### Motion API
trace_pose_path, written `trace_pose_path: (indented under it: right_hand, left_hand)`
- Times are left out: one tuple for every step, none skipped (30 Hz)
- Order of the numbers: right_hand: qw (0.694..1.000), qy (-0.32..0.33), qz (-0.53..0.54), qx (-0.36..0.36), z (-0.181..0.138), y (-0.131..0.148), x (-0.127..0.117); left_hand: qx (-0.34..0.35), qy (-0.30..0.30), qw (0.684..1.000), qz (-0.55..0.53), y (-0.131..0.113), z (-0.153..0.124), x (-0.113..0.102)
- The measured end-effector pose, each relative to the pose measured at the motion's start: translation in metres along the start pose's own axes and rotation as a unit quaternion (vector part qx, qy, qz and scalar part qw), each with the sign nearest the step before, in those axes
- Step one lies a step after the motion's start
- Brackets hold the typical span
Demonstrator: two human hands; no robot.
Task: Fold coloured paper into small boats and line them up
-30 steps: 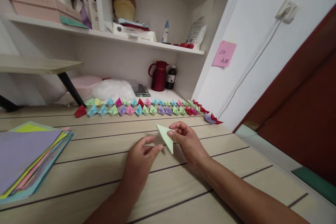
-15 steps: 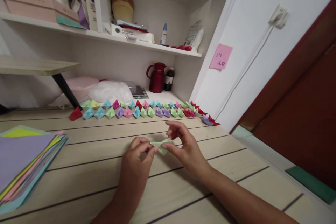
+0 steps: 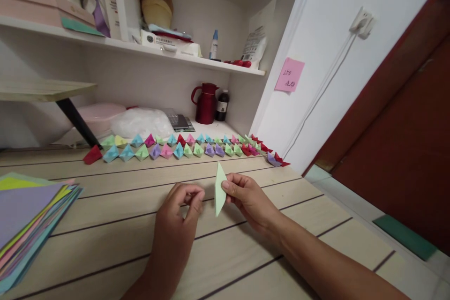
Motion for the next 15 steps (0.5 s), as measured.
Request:
trace_pose_path:
  right_hand:
    - [1.000,0.001,0.015,0.003,0.001,-0.001,0.000]
    - [1.000,0.001,0.022,0.003,0.001,-0.002,0.000]
    - [1.000,0.002,0.023,0.000,0.001,-0.002,0.000]
    - [1.000,0.002,0.020,-0.006,0.001,-0.003,0.000]
    - [1.000,0.003,0.017,-0.013,0.000,-0.003,0.000]
    - [1.000,0.003,0.013,-0.021,0.000,-0.003,0.000]
    - [1.000,0.001,0.009,-0.028,-0.001,-0.004,0.000]
    - [0.999,-0.002,0.005,-0.034,-0.001,-0.004,-0.001]
    - [0.999,-0.007,0.000,-0.040,-0.001,-0.004,-0.001]
    - [0.999,-0.013,-0.007,-0.047,-0.001,-0.005,-0.001]
    - [0.998,-0.019,-0.016,-0.054,-0.001,-0.006,-0.002]
    - [0.997,-0.027,-0.023,-0.061,0.000,-0.006,-0.002]
    - [0.997,-0.034,-0.030,-0.070,0.000,-0.007,-0.003]
    - [0.995,-0.040,-0.035,-0.079,0.000,-0.007,-0.003]
    - [0.994,-0.046,-0.039,-0.087,0.000,-0.008,-0.003]
  left_hand:
    - [0.018,0.003,1.000,0.002,0.001,0.000,0.001]
    - [0.040,0.008,0.999,0.005,0.002,-0.001,0.002]
    - [0.062,0.010,0.998,0.010,0.004,-0.001,0.003]
    - [0.078,0.011,0.997,0.016,0.006,-0.002,0.004]
    - [0.088,0.009,0.996,0.023,0.008,-0.002,0.004]
    - [0.092,0.006,0.995,0.031,0.009,-0.002,0.005]
    - [0.093,0.002,0.995,0.037,0.010,-0.003,0.006]
    - [0.091,-0.002,0.995,0.041,0.010,-0.003,0.006]
    - [0.090,-0.006,0.995,0.042,0.010,-0.003,0.006]
    - [0.089,-0.009,0.995,0.042,0.008,-0.003,0.005]
    - [0.088,-0.013,0.995,0.041,0.006,-0.003,0.005]
    - [0.085,-0.015,0.996,0.040,0.004,-0.002,0.004]
    - [0.081,-0.016,0.996,0.039,0.002,-0.002,0.004]
    - [0.078,-0.015,0.996,0.038,0.001,-0.003,0.004]
    - [0.076,-0.014,0.996,0.037,0.000,-0.003,0.004]
Point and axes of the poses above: each hand's wrist, its own z-axis towards the middle knuckle, its own x-axis out of the palm, y = z × x, the point moved 1 cm from there along z, towards the middle knuckle
